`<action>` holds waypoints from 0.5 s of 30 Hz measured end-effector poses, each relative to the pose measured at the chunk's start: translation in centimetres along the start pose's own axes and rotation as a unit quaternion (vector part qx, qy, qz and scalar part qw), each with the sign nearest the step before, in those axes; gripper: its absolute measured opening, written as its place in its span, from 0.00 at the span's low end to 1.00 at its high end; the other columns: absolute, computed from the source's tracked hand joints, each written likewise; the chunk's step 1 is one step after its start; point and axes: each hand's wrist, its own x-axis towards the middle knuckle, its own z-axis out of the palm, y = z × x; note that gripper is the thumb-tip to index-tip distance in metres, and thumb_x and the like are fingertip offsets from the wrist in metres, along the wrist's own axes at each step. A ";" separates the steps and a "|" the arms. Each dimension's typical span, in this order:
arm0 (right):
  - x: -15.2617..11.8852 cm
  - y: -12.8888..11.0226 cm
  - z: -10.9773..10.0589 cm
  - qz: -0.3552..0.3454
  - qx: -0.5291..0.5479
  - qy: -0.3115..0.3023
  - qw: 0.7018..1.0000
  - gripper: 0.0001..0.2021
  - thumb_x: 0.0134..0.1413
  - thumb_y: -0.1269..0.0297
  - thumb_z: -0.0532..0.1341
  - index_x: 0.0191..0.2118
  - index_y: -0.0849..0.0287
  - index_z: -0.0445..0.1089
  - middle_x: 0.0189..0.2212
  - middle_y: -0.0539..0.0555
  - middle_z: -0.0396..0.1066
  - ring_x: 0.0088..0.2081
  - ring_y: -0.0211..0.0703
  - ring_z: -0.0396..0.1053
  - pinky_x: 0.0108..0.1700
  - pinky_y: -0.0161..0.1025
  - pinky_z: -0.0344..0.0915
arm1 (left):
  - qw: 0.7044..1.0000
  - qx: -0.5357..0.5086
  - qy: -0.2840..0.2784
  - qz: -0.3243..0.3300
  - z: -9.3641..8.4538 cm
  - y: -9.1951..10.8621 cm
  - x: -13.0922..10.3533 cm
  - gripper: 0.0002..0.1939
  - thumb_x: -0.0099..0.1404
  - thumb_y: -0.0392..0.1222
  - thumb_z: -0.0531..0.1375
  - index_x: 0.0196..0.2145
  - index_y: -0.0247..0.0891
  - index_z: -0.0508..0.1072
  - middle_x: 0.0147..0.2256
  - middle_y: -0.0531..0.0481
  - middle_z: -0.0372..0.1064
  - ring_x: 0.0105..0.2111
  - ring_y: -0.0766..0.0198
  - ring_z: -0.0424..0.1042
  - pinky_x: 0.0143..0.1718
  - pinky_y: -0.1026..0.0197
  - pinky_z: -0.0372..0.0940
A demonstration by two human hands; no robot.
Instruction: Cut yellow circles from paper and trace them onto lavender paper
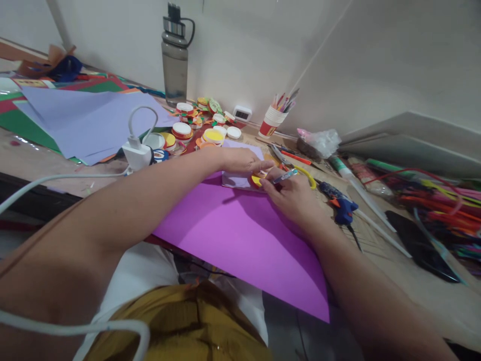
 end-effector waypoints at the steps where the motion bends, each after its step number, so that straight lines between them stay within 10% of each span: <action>1: 0.1 0.1 -0.2 0.007 0.005 0.001 1.000 0.13 0.59 0.60 0.57 0.26 0.59 0.69 0.18 0.52 0.67 0.21 0.39 0.62 0.27 0.38 0.54 | 1.000 -0.003 0.002 0.000 0.0 0.0 0.0 0.38 0.69 0.63 0.36 0.48 0.39 0.77 0.48 0.44 0.75 0.48 0.58 0.69 0.53 0.59 0.57; 15: 0.7 1.3 -1.6 0.065 0.115 0.075 0.988 0.12 0.58 0.58 0.58 0.25 0.56 0.67 0.16 0.50 0.68 0.19 0.40 0.64 0.26 0.39 0.57 | 1.000 0.028 -0.001 -0.014 0.3 -0.5 -0.1 0.36 0.68 0.65 0.39 0.45 0.40 0.78 0.45 0.44 0.75 0.44 0.58 0.70 0.49 0.58 0.59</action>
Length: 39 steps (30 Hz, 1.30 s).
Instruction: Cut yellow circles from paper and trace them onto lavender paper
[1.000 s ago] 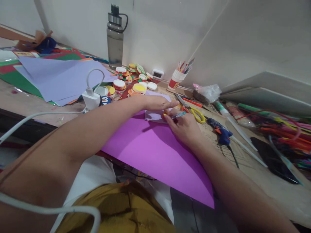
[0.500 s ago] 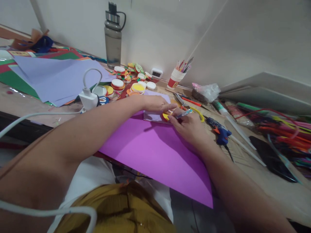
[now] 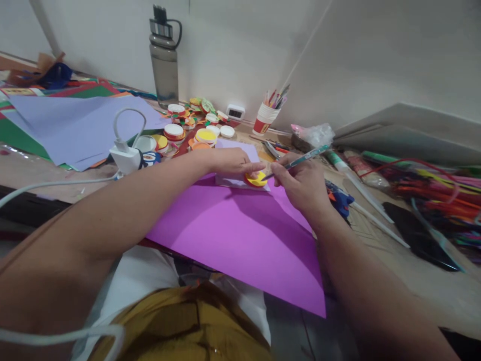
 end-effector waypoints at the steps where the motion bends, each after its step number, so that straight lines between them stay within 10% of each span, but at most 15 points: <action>1: 0.0 0.0 0.0 0.000 -0.003 -0.003 1.000 0.12 0.58 0.58 0.58 0.25 0.56 0.67 0.17 0.50 0.68 0.19 0.40 0.64 0.26 0.39 0.57 | 1.000 0.001 -0.002 -0.006 -0.1 0.1 -0.1 0.36 0.68 0.64 0.38 0.45 0.40 0.78 0.45 0.44 0.75 0.44 0.58 0.70 0.49 0.59 0.59; 13: 0.1 -0.1 0.2 -0.001 -0.010 -0.009 1.000 0.12 0.58 0.59 0.57 0.26 0.57 0.67 0.18 0.51 0.68 0.22 0.39 0.64 0.28 0.38 0.57 | 0.998 -0.026 0.014 0.063 0.8 -0.8 0.7 0.16 0.64 0.45 0.55 0.46 0.46 0.78 0.45 0.53 0.77 0.43 0.66 0.72 0.46 0.66 0.60; 19: 0.0 0.0 0.5 -0.027 -0.014 -0.023 0.999 0.12 0.58 0.58 0.57 0.27 0.58 0.69 0.18 0.51 0.68 0.22 0.39 0.63 0.27 0.38 0.56 | 0.998 -0.005 0.014 0.053 0.7 -1.1 0.7 0.25 0.59 0.31 0.54 0.51 0.48 0.76 0.47 0.54 0.76 0.45 0.63 0.71 0.48 0.64 0.60; 25: -0.3 -0.3 1.6 -0.055 -0.009 -0.027 0.998 0.08 0.58 0.60 0.58 0.35 0.57 0.72 0.30 0.55 0.76 0.31 0.44 0.70 0.34 0.40 0.62 | 0.999 0.031 0.009 0.027 0.1 -0.5 0.6 0.30 0.61 0.33 0.54 0.61 0.42 0.63 0.51 0.45 0.72 0.46 0.59 0.70 0.45 0.62 0.61; 39: 0.0 0.6 0.8 -0.018 0.046 0.076 0.996 0.12 0.59 0.54 0.57 0.32 0.57 0.68 0.21 0.52 0.71 0.23 0.42 0.69 0.29 0.39 0.63 | 0.995 -0.008 0.048 0.092 1.5 -0.9 1.1 0.14 0.60 0.36 0.59 0.43 0.44 0.79 0.48 0.53 0.75 0.48 0.65 0.71 0.50 0.64 0.60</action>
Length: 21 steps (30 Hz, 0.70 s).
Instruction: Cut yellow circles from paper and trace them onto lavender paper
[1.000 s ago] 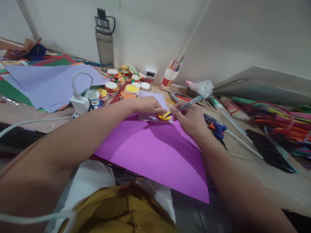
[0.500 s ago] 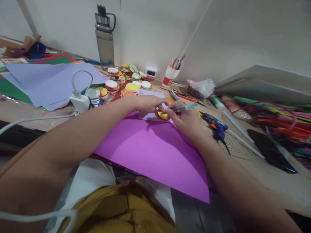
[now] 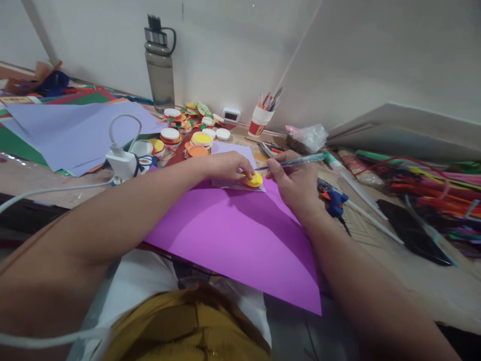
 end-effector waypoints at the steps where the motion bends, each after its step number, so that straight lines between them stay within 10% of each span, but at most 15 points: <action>1: 0.0 0.0 0.0 -0.006 -0.003 -0.003 1.000 0.12 0.59 0.55 0.57 0.31 0.57 0.68 0.21 0.52 0.71 0.24 0.42 0.68 0.29 0.39 0.63 | 1.000 0.004 0.001 0.007 0.1 -0.1 0.1 0.13 0.60 0.37 0.60 0.43 0.44 0.79 0.48 0.52 0.75 0.48 0.64 0.71 0.50 0.64 0.60; 9: 0.2 -0.1 -0.1 -0.018 -0.019 -0.004 1.000 0.11 0.59 0.57 0.56 0.30 0.57 0.68 0.22 0.51 0.72 0.25 0.41 0.69 0.31 0.39 0.62 | 0.998 0.053 0.026 0.035 0.4 0.4 -0.3 0.13 0.60 0.45 0.61 0.40 0.37 0.77 0.40 0.45 0.75 0.39 0.61 0.71 0.39 0.62 0.61; 21: 0.4 -0.1 -0.4 -0.011 -0.022 0.002 1.000 0.12 0.59 0.56 0.56 0.32 0.58 0.69 0.23 0.52 0.72 0.25 0.41 0.68 0.30 0.37 0.61 | 0.998 0.019 0.045 -0.028 -0.7 0.4 -0.7 0.18 0.61 0.43 0.60 0.49 0.42 0.74 0.50 0.49 0.72 0.49 0.61 0.69 0.50 0.62 0.59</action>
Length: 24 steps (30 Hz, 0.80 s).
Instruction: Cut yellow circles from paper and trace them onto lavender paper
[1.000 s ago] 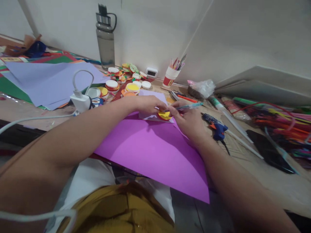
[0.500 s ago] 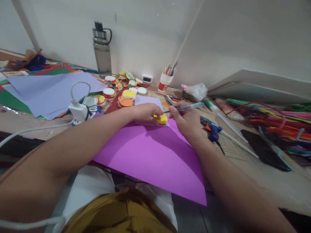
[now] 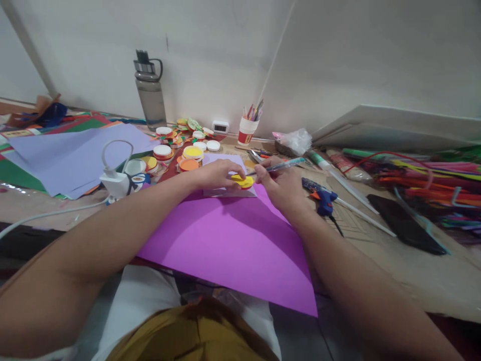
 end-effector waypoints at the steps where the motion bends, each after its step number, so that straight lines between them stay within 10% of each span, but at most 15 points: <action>1: 0.0 0.0 0.0 -0.001 -0.004 -0.001 1.000 0.12 0.59 0.56 0.56 0.32 0.58 0.69 0.23 0.52 0.72 0.25 0.41 0.68 0.30 0.37 0.61 | 1.000 0.002 -0.001 0.001 0.0 0.0 0.0 0.18 0.61 0.43 0.60 0.49 0.42 0.74 0.50 0.49 0.72 0.49 0.61 0.69 0.50 0.62 0.59; 24: 0.2 0.5 0.3 -0.006 -0.011 0.007 1.000 0.11 0.59 0.58 0.56 0.32 0.58 0.69 0.23 0.52 0.71 0.26 0.42 0.68 0.31 0.38 0.61 | 0.999 0.009 -0.032 0.041 1.4 -0.9 0.5 0.16 0.60 0.44 0.62 0.45 0.39 0.77 0.47 0.46 0.74 0.47 0.60 0.70 0.48 0.61 0.60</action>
